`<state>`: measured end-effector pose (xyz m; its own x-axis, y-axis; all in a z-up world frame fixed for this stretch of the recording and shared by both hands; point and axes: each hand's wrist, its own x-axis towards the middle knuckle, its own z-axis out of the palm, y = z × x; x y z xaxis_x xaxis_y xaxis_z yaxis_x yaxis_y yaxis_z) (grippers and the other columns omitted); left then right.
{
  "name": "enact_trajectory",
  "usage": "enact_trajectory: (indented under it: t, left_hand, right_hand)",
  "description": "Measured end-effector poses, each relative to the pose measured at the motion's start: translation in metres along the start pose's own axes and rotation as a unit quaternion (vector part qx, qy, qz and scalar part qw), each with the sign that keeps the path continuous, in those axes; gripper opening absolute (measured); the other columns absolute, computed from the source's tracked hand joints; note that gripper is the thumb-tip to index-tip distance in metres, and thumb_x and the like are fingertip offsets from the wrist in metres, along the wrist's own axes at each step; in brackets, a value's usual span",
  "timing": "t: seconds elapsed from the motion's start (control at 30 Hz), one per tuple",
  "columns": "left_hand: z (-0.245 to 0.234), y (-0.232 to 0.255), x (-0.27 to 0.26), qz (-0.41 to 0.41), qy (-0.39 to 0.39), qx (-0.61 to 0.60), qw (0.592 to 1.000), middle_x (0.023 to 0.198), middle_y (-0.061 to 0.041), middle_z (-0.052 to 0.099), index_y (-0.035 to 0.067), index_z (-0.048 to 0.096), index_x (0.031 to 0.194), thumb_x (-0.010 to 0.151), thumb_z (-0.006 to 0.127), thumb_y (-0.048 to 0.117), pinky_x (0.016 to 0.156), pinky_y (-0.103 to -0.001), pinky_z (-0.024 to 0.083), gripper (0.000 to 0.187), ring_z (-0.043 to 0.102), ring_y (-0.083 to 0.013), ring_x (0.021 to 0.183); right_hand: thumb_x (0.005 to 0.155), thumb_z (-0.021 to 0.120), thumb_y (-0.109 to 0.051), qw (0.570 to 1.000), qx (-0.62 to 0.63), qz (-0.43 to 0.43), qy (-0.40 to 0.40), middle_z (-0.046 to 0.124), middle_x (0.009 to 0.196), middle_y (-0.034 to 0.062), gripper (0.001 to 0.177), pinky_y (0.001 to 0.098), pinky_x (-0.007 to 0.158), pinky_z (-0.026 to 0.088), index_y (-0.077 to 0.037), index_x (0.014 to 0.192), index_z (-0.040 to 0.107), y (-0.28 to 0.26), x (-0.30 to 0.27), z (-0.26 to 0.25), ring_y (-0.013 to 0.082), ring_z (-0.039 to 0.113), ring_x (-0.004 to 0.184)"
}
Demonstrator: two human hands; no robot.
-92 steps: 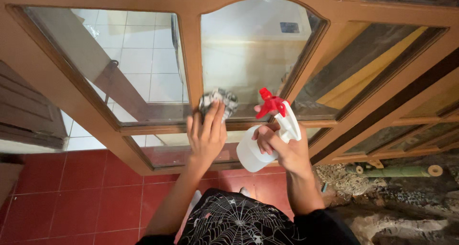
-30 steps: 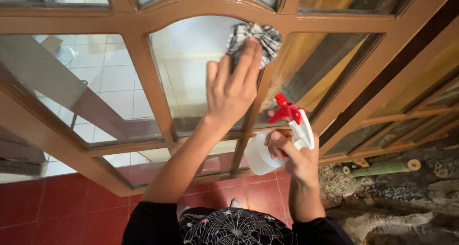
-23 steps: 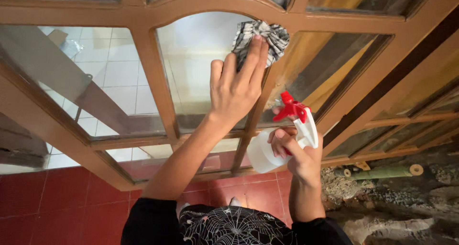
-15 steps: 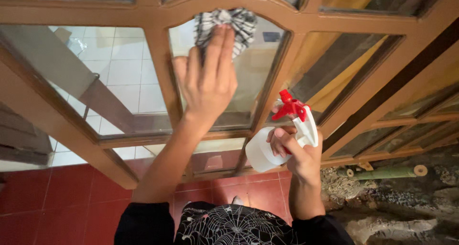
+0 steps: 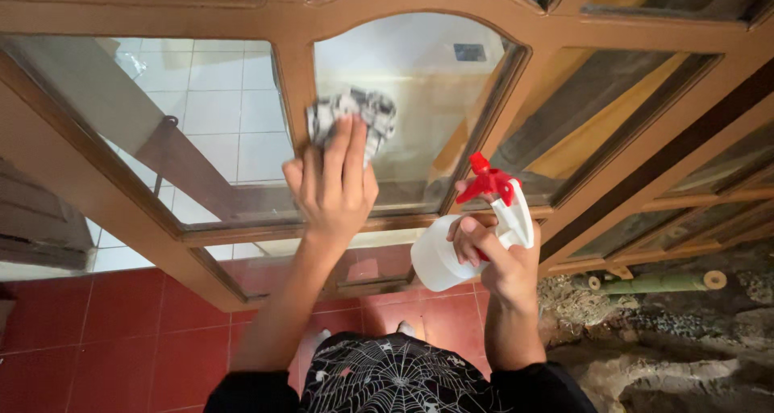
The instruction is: The person cleans the glass panes of a wooden-framed door using a spray bottle and a checkered cloth. They repeatedly spray the glass and wipe it in circular and linear motions across multiple panes.
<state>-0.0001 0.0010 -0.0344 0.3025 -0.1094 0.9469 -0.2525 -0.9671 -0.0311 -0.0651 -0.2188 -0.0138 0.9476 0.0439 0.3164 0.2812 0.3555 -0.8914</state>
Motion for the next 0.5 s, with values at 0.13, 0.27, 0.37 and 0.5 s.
enact_trajectory:
  t: [0.13, 0.27, 0.37, 0.5]
  left_hand:
    - [0.001, 0.004, -0.060, -0.019, -0.027, -0.026, 0.999, 0.135, -0.006, 0.063, 0.005, 0.070, 0.130, 0.093, 0.069, 0.011, 0.079, -0.043, 0.040, 0.038, 0.062, -0.0296, 0.093]
    - [-0.004, 0.009, -0.116, -0.038, -0.087, -0.019, 0.995, 0.132, -0.006, 0.064, 0.005, 0.070, 0.129, 0.090, 0.069, 0.011, 0.078, -0.044, 0.039, 0.040, 0.063, -0.0297, 0.094]
    - [-0.010, 0.017, -0.140, -0.056, -0.116, -0.030, 0.991, 0.131, -0.006, 0.063, 0.005, 0.069, 0.129, 0.088, 0.070, 0.014, 0.078, -0.043, 0.039, 0.042, 0.064, -0.0308, 0.098]
    - [-0.016, 0.020, -0.152, -0.072, -0.143, -0.057, 0.985, 0.131, -0.006, 0.067, 0.003, 0.071, 0.127, 0.085, 0.071, 0.012, 0.074, -0.043, 0.039, 0.042, 0.060, -0.0259, 0.085]
  right_hand:
    - [0.089, 0.064, 0.001, 1.000, -0.005, 0.011, 0.024, 0.052, 0.061, 0.0035, 0.046, 0.0351, 0.065, 0.050, 0.017, 0.132, 0.056, 0.003, -0.003, -0.001, 0.0116, 0.047, 0.050]
    - [0.090, 0.064, 0.001, 1.000, -0.006, 0.006, 0.029, 0.050, 0.060, 0.0025, 0.046, 0.0348, 0.064, 0.050, 0.016, 0.132, 0.055, 0.004, -0.007, -0.001, 0.0116, 0.047, 0.050]
    - [0.090, 0.063, 0.002, 1.000, -0.007, 0.009, 0.025, 0.050, 0.060, 0.0031, 0.045, 0.0350, 0.065, 0.050, 0.017, 0.132, 0.055, 0.004, -0.009, -0.001, 0.0117, 0.046, 0.050]
    - [0.091, 0.063, 0.002, 1.000, 0.005, 0.015, 0.022, 0.050, 0.060, 0.0036, 0.044, 0.0349, 0.065, 0.050, 0.016, 0.132, 0.054, 0.006, -0.011, -0.003, 0.0123, 0.047, 0.050]
